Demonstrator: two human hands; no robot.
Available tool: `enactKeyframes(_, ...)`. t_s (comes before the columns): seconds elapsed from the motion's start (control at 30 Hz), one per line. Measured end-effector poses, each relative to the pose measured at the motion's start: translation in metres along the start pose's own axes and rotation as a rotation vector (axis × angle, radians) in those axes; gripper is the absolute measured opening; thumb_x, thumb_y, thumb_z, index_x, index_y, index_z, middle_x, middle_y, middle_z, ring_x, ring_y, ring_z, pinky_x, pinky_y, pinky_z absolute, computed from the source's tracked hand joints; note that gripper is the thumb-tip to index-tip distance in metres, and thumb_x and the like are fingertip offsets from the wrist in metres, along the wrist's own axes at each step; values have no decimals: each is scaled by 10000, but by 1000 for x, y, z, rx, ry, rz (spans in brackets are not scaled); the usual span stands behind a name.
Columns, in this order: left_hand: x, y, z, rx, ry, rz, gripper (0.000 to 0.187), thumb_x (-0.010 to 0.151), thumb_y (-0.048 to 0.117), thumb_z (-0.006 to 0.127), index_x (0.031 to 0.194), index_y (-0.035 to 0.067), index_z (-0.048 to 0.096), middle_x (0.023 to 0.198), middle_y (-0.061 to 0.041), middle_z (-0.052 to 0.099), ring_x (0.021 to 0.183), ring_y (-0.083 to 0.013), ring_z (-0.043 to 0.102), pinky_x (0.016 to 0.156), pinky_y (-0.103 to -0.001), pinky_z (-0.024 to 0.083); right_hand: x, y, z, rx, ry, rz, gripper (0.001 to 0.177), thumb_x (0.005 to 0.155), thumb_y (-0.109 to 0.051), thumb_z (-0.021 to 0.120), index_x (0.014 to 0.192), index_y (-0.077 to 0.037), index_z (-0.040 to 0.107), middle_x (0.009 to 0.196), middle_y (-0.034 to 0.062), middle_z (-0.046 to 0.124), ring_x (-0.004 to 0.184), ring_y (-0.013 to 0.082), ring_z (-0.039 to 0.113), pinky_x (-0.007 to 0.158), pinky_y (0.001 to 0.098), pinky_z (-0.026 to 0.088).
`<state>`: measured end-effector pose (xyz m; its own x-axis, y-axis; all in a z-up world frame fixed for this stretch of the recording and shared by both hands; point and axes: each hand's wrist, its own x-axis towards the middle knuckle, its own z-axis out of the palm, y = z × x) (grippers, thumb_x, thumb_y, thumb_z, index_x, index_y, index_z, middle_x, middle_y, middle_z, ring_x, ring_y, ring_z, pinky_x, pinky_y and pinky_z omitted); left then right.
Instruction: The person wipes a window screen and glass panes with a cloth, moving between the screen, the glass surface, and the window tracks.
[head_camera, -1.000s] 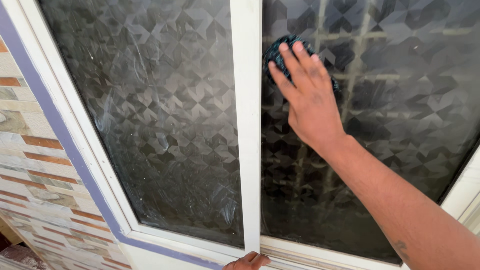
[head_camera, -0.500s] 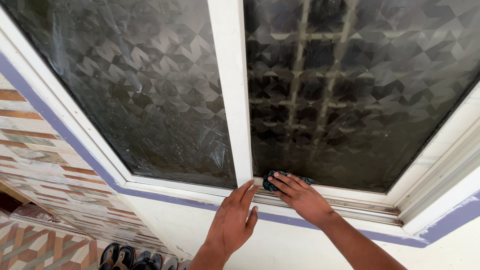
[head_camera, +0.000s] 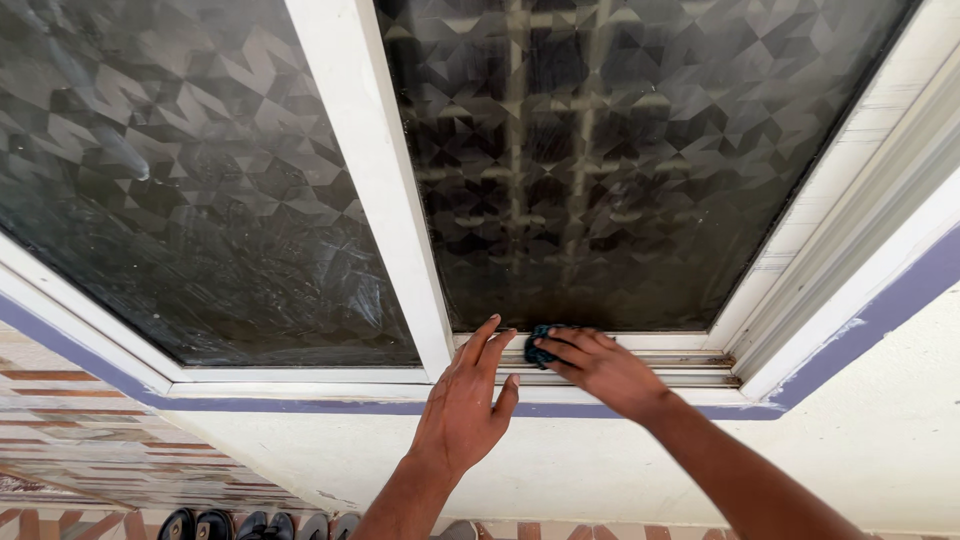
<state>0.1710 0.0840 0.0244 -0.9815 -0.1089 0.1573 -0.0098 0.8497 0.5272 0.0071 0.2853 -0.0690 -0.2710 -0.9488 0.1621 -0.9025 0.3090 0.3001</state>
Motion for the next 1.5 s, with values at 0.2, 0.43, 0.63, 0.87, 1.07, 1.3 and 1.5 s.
enactKeyframes(0.2, -16, -16, 12, -40, -38, -68, 460, 980, 239, 556, 1427, 148, 499, 1612, -14, 359, 1269, -276, 597, 1086, -459, 475, -108, 33, 1, 34, 84, 565, 609, 756, 83, 633, 1307, -172, 676, 1478, -27, 517, 1357, 252, 461, 1142, 399, 448)
enactKeyframes(0.43, -18, -29, 13, 5, 60, -44, 400, 970, 223, 591, 1357, 126, 555, 1535, -63, 442, 1267, -311, 585, 1012, -457, 518, -43, -33, 26, 483, 516, 1041, 441, 837, 125, 560, 1212, -62, 696, 1339, 151, 505, 1269, 358, 508, 929, 427, 539)
enactKeyframes(0.63, -30, -37, 3, -10, 172, -89, 337, 964, 181, 600, 1299, 137, 601, 1354, -66, 634, 1146, -309, 679, 823, -401, 622, 67, -98, 16, 693, 523, 733, 508, 809, 157, 562, 1282, -2, 657, 1378, 182, 469, 1239, 368, 475, 967, 432, 517)
enactKeyframes(0.87, -34, -38, -4, -48, 134, -165, 342, 958, 206, 590, 1294, 151, 619, 1317, -60, 662, 942, -295, 740, 710, -395, 631, 67, -85, 20, 531, 177, 329, 657, 736, 175, 593, 1353, -46, 643, 1426, 101, 473, 1279, 302, 466, 1080, 411, 455)
enactKeyframes(1.07, -24, -22, 4, -54, 57, -193, 385, 957, 215, 579, 1341, 192, 605, 1322, -32, 652, 941, -287, 738, 757, -395, 622, -68, 10, 1, -16, 171, 398, 413, 766, -18, 670, 1173, -84, 692, 1343, 35, 541, 1303, 299, 488, 1149, 479, 405)
enactKeyframes(1.3, 10, 12, 29, -68, -21, -65, 377, 976, 263, 547, 1346, 243, 614, 1381, 28, 619, 1059, -258, 720, 879, -406, 599, -110, 35, -40, -195, 227, 699, 544, 778, 46, 629, 1309, -63, 671, 1365, 70, 567, 1178, 257, 535, 981, 384, 483)
enactKeyframes(1.5, 65, 36, 27, -76, -130, 76, 410, 1031, 355, 463, 1418, 270, 570, 1499, 43, 537, 1231, -219, 636, 1002, -411, 571, -96, 94, -135, -440, 191, 603, 523, 792, -52, 690, 1311, -118, 685, 1386, 15, 584, 1115, 231, 553, 877, 379, 504)
